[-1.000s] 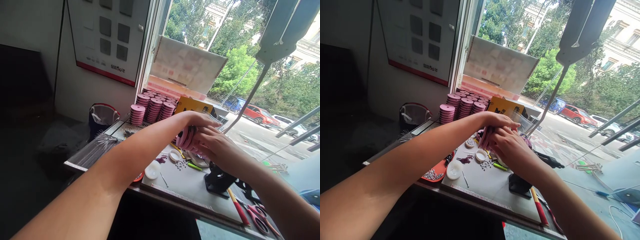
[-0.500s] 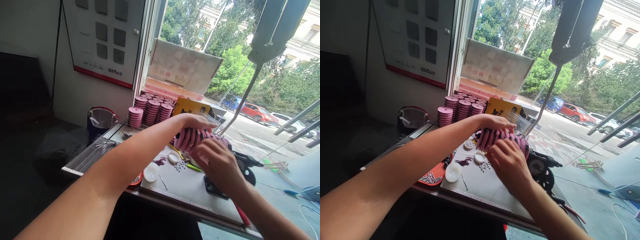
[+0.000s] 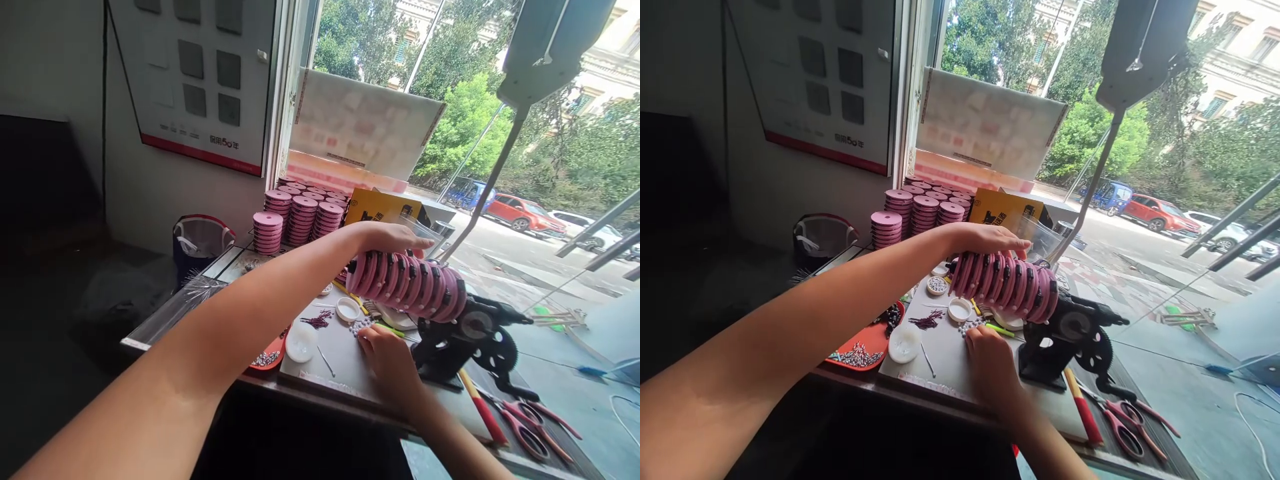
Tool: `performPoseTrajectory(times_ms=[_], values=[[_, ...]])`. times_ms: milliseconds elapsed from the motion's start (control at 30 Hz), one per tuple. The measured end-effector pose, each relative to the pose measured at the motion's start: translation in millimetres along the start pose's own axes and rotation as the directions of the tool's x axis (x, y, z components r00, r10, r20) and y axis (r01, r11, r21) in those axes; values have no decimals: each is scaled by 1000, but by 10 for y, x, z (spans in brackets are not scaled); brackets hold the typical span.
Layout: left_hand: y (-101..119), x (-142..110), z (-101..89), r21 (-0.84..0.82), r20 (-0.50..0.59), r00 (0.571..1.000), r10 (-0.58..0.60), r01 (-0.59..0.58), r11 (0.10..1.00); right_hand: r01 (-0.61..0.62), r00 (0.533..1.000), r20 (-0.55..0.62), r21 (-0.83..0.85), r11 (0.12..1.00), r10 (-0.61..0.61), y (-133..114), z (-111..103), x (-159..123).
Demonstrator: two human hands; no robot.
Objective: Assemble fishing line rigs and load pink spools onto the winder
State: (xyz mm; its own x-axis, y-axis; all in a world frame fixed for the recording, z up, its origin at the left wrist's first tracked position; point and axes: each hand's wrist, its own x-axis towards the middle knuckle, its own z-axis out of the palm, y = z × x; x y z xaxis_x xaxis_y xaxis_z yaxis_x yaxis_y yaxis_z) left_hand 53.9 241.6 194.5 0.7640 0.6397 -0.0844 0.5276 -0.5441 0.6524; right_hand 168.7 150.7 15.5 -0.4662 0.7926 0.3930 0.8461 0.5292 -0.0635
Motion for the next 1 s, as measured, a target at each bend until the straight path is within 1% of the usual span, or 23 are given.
performPoseTrajectory(times_ms=[100, 167, 200, 233, 300, 333, 367, 400, 433, 467, 533, 600, 667, 733, 867, 1000], values=[[-6, -4, -2, 30, -5, 1000, 5, -5, 1000, 7, 1000, -20, 0, 1000, -7, -31, -3, 1], [-23, 2, -3, 64, -12, 1000, 24, -23, 998, 11, 999, -36, 16, 1000, -10, -82, -66, -15], [-32, 7, -2, 73, -13, 999, 33, -32, 997, 16, 999, -40, 31, 999, -14, -118, -130, -29], [-40, 12, -2, 73, -14, 999, 38, -37, 997, 24, 999, -43, 46, 999, -22, -159, -220, -46], [-51, 19, 0, 62, -16, 999, 43, -42, 997, 45, 998, -53, 127, 991, -38, -249, -474, -70], [-53, 20, 1, 59, -16, 999, 40, -39, 997, 50, 997, -67, 186, 981, -38, -291, -627, -66], [-53, 21, 0, 60, -16, 999, 36, -35, 998, 51, 996, -84, 300, 953, -27, -325, -785, -45], [-53, 21, -2, 63, -16, 999, 33, -32, 998, 36, 995, -99, 399, 916, 4, -347, -938, -4], [-54, 20, -5, 66, -16, 999, 33, -32, 997, 13, 993, -107, 469, 883, 42, -357, -1073, 54], [-57, 20, -10, 68, -15, 999, 36, -34, 997, 4, 994, -97, 520, 854, 54, -353, -1184, 127], [-68, 24, -22, 69, -11, 999, 46, -45, 997, 34, 991, -126, 534, 845, 40, -315, -1310, 292], [-86, 35, -31, 66, 0, 999, 53, -53, 996, 114, 983, -182, 468, 876, -30, -263, -1318, 440], [-108, 53, -35, 56, 11, 998, 54, -55, 997, 191, 966, -234, 375, 907, -106, -222, -1254, 533], [-130, 75, -31, 37, 17, 998, 57, -58, 998, 229, 954, -261, 306, 924, -149, -203, -1176, 567], [-156, 102, -16, -22, 26, 997, 72, -72, 997, 225, 946, -288, 252, 941, -149, -228, -1090, 553], [-149, 97, -18, -5, 2, 998, 58, -58, 998, 205, 936, -327, 202, 958, -131, -289, -1062, 540]])
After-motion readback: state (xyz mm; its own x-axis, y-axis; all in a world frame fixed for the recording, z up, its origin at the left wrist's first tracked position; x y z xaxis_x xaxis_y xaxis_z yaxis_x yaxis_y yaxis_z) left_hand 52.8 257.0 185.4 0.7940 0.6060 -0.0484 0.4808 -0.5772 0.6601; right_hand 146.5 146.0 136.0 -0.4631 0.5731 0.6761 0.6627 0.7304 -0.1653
